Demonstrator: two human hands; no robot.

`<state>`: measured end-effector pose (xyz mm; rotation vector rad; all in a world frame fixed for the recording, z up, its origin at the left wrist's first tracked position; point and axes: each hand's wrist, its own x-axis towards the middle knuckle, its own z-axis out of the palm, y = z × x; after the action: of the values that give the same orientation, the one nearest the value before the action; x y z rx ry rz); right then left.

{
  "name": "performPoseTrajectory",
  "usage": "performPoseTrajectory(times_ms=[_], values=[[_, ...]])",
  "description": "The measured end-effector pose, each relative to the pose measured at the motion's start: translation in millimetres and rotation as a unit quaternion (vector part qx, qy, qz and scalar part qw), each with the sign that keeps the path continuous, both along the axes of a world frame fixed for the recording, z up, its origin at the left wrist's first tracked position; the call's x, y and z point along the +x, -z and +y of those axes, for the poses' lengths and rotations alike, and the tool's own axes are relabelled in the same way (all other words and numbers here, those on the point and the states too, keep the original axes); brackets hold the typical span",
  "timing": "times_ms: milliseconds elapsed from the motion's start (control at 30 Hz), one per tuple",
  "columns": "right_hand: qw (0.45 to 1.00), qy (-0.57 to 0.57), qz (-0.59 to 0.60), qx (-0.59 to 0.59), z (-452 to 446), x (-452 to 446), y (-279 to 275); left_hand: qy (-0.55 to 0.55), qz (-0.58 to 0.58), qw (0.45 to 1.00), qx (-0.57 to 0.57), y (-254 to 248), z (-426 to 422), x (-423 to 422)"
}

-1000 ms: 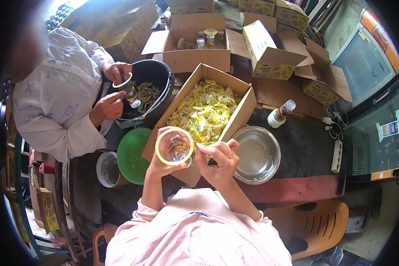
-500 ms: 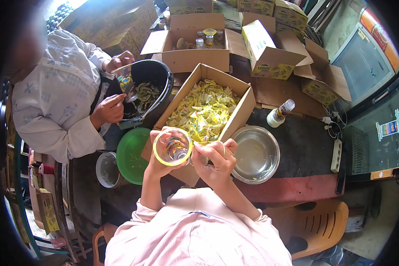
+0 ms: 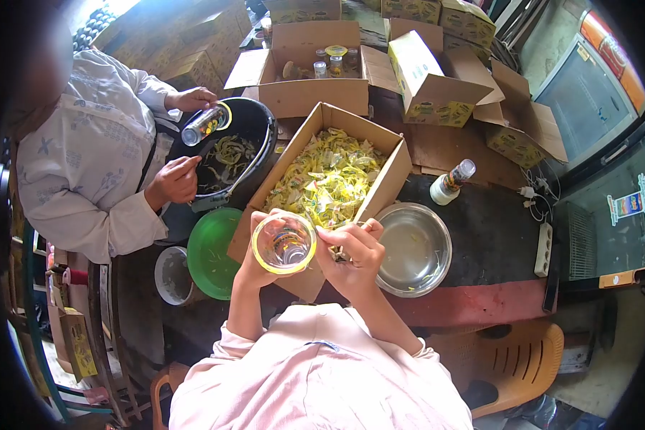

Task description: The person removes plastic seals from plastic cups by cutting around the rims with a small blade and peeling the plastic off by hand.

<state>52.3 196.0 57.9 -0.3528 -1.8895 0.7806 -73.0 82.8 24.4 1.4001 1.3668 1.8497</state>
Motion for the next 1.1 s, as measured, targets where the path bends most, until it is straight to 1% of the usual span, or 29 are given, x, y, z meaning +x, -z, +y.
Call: performPoseTrajectory(times_ms=[167,267,367,467,500,600,633,733,867,933,1100], values=[[1.000,-0.016,0.007,-0.012,-3,1,-1,-0.024,-0.053,0.998,-0.023,2,-5,-1],[1.000,-0.018,0.005,-0.004,-3,1,-2,0.004,-0.055,0.998,-0.012,2,-5,0],[1.000,-0.016,0.003,0.006,-4,2,-1,0.001,-0.061,0.998,-0.003,0,-7,2],[1.000,-0.002,0.005,0.007,-4,1,3,0.006,-0.008,1.000,-0.027,5,-9,4],[1.000,-0.007,0.007,-0.002,-5,2,4,0.007,-0.006,0.999,-0.040,6,-10,6],[1.000,-0.006,0.013,-0.022,-4,5,3,0.029,-0.080,0.995,-0.044,-2,-9,8],[1.000,0.005,0.016,-0.024,-6,6,4,0.037,-0.173,0.984,-0.017,-1,-10,11],[0.999,0.028,0.023,-0.025,-7,6,3,0.017,-0.230,0.973,0.031,3,-9,12],[0.999,0.041,0.029,-0.010,-10,6,0,0.029,-0.269,0.963,-0.004,7,-13,10],[0.999,0.038,0.031,0.023,-13,6,-3,0.032,-0.288,0.957,-0.011,6,-13,13],[0.996,0.040,0.027,0.081,-20,4,-5,0.011,-0.250,0.968,-0.014,1,-9,20]])
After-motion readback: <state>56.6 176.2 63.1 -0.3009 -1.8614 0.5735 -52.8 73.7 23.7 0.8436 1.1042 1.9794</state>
